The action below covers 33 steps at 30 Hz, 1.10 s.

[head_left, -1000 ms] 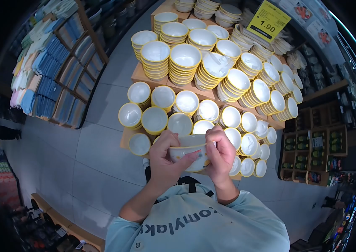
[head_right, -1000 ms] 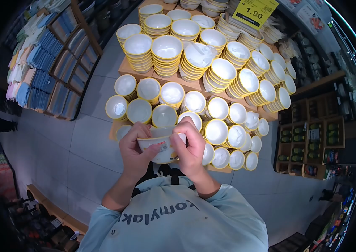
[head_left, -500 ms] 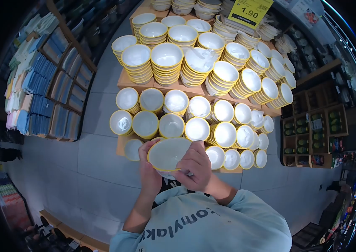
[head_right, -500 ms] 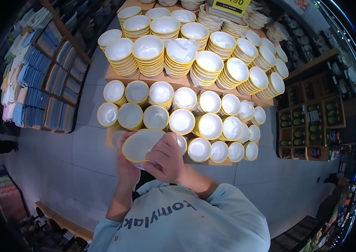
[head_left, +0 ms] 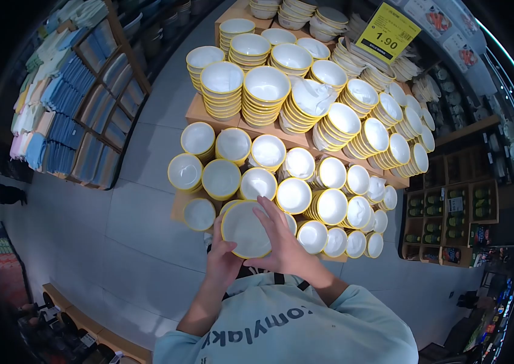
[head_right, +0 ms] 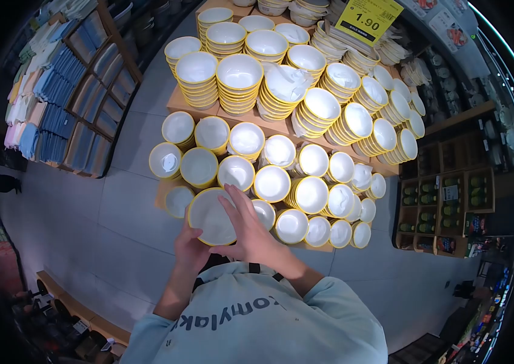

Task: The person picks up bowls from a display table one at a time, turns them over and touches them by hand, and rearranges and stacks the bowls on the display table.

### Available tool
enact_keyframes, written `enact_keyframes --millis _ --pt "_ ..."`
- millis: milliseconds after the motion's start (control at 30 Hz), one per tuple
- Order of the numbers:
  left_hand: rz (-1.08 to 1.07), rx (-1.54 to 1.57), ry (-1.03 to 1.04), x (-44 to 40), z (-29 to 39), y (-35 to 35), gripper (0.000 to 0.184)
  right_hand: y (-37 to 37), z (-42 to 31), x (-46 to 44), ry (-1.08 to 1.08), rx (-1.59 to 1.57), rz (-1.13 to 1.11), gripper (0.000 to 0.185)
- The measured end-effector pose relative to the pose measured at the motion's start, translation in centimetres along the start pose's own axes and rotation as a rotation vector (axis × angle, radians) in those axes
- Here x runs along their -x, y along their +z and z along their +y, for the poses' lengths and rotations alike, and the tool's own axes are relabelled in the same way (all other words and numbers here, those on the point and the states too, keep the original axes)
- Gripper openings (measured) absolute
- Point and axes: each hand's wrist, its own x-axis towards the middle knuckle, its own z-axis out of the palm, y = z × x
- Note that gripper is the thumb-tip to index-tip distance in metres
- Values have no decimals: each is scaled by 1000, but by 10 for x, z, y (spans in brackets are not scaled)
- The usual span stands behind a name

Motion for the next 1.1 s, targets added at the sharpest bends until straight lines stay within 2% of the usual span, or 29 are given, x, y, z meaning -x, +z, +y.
enact_keyframes --millis 200,333,667,900,1100 --pt "1 -59 13 -3 -6 -10 81 -5 -4 -7 80 65 -141 117" --pt "2 -70 -19 -5 -8 -20 79 5 3 -10 61 96 -152 117" --pt "25 -33 -38 -11 -6 -43 74 24 5 -25 73 135 -111 103" --pt "14 7 36 -14 3 -51 77 38 3 -35 9 171 -91 95" --pt "-52 -98 102 -25 20 -68 74 58 3 -51 -9 207 -1 92"
